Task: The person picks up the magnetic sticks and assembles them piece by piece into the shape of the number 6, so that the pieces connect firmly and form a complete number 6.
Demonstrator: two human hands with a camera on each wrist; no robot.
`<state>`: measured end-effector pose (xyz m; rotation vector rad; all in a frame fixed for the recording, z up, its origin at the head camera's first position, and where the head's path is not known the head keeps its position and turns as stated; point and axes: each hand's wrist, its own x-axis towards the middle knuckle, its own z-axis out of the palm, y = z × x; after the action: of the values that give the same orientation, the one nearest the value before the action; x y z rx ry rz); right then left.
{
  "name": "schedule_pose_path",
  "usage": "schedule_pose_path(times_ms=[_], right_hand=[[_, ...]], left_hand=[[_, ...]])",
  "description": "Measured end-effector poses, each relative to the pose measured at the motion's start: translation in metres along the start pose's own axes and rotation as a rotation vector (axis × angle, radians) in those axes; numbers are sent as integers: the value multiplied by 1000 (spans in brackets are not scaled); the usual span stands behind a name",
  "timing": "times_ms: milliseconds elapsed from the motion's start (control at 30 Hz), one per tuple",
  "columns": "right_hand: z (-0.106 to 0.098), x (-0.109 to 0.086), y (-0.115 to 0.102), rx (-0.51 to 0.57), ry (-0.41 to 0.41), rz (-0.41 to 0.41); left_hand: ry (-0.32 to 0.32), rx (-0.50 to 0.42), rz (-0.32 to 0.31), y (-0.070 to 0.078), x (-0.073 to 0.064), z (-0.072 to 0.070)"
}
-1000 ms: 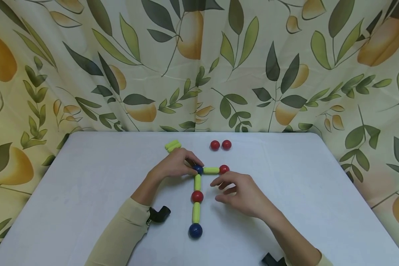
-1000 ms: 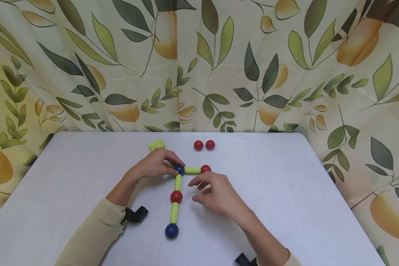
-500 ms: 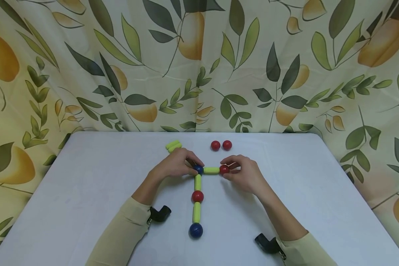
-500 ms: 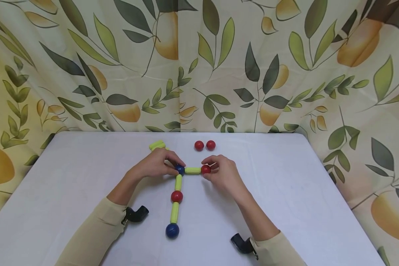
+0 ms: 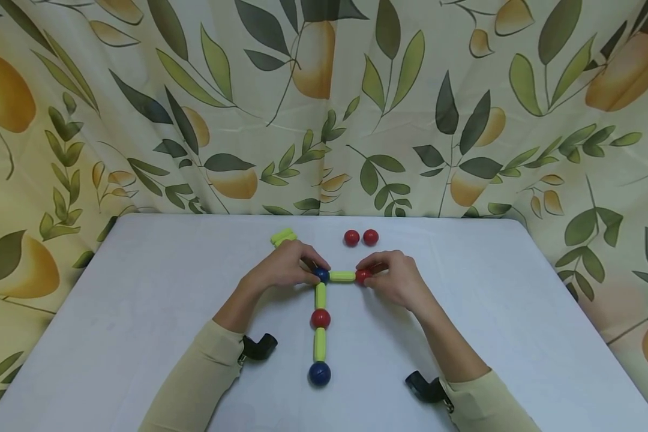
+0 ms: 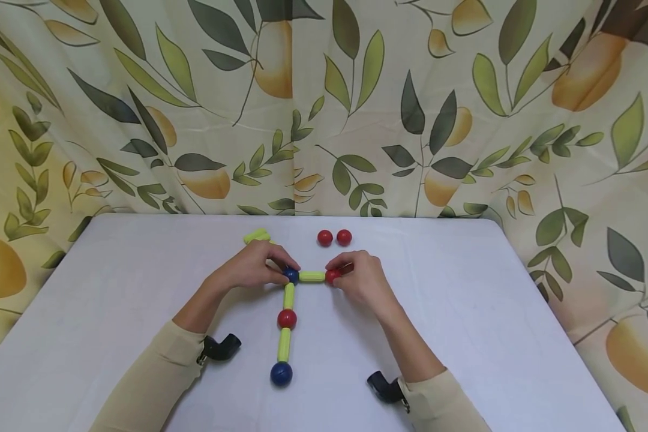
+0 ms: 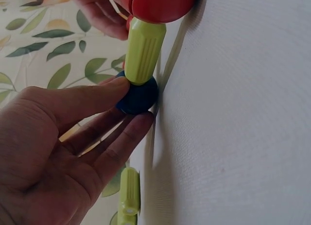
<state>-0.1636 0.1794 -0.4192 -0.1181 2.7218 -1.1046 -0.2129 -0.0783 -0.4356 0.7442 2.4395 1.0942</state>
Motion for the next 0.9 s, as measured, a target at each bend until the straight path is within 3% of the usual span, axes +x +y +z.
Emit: schedule_pose_path(times_ms=[900], right_hand=[[-3,2,3,17,-16,34]], left_hand=[[-2,-52,-38,2,-3,0]])
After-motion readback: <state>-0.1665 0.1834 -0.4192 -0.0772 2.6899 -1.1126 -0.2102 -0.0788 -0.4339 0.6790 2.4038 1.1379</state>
